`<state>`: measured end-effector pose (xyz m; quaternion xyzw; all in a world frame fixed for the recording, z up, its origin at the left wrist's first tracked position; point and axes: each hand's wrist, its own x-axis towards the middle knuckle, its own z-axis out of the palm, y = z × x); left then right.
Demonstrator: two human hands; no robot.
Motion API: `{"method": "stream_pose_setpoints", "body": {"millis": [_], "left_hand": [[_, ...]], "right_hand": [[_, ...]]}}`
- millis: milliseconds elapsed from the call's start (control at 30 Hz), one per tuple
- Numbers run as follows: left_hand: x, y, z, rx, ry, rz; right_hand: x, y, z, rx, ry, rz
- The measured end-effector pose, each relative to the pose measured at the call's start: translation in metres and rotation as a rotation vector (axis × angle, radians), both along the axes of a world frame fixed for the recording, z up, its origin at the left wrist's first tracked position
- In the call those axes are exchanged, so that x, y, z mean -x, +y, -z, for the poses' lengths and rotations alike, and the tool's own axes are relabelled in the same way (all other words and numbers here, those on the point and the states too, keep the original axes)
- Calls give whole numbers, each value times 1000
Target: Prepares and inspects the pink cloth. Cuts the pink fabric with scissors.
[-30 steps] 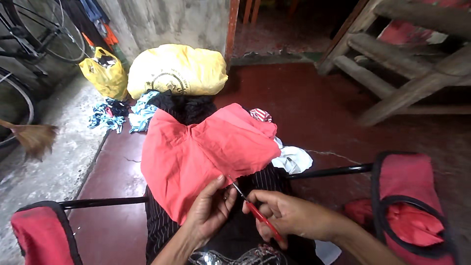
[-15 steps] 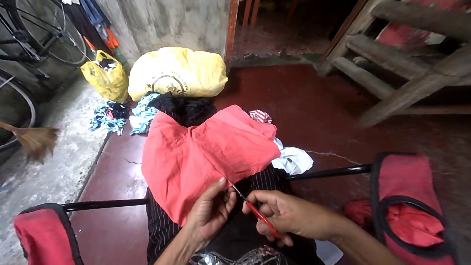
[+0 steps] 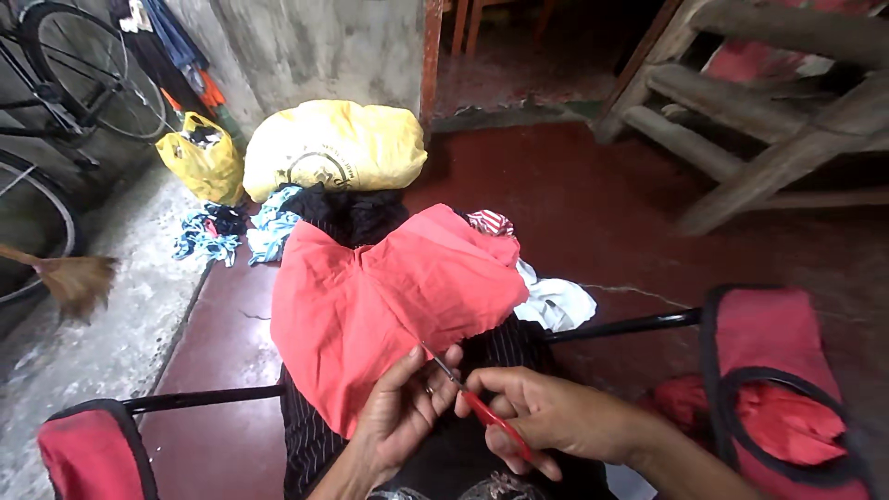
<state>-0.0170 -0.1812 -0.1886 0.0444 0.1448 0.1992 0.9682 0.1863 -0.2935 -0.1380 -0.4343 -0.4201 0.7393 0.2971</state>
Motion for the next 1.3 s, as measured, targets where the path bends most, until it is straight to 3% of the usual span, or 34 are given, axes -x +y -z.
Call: {"method": "stream_pose_setpoints", "body": {"millis": [300, 833, 1033, 1300], "left_hand": [[1, 5, 1, 5, -41, 99], [-8, -2, 8, 87, -261, 77], [-9, -2, 12, 15, -139, 1], [-4, -2, 8, -104, -43, 54]], "right_hand": [[1, -4, 2, 24, -1, 15], [11, -6, -9, 21, 27, 96], [14, -5, -5, 8, 58, 101], [18, -5, -4, -21, 56, 101]]}}
